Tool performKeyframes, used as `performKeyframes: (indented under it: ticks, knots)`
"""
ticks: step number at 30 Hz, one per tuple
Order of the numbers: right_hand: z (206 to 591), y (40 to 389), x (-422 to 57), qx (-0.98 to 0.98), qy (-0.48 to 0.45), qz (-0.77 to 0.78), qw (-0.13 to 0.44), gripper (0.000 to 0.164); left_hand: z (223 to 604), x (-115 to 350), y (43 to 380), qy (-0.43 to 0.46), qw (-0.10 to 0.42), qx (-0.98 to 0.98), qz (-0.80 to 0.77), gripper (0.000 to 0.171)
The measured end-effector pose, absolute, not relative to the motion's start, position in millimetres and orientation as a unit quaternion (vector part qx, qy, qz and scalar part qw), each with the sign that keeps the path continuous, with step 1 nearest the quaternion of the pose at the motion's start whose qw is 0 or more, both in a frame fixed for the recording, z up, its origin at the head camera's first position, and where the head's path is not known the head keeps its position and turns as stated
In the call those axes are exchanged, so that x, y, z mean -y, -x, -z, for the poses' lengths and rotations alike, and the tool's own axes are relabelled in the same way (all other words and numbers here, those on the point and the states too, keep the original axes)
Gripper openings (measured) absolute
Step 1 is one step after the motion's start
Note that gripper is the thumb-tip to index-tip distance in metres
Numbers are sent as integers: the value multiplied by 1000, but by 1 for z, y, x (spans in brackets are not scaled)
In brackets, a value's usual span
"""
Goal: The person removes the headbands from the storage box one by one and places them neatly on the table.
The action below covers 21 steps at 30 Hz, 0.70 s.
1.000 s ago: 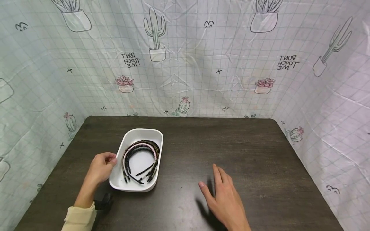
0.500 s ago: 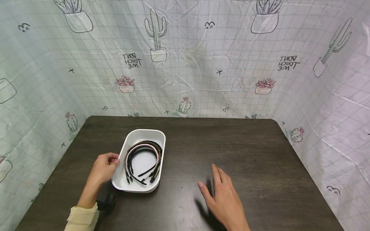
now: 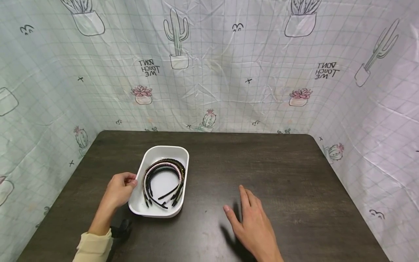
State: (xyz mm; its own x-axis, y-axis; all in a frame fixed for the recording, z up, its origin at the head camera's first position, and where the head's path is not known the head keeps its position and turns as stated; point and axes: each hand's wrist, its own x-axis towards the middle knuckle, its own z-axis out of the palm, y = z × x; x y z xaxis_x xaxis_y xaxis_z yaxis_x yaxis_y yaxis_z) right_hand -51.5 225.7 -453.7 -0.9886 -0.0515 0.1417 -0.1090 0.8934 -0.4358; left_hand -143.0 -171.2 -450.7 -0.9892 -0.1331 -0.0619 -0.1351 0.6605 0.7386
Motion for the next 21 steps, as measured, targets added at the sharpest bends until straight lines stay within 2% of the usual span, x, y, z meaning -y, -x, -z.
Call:
performKeyframes:
  ticks: [21]
  knots:
    - [453,52,-223,970,-40,-229,65,79,449,161,143,65,4,-912,-405,22]
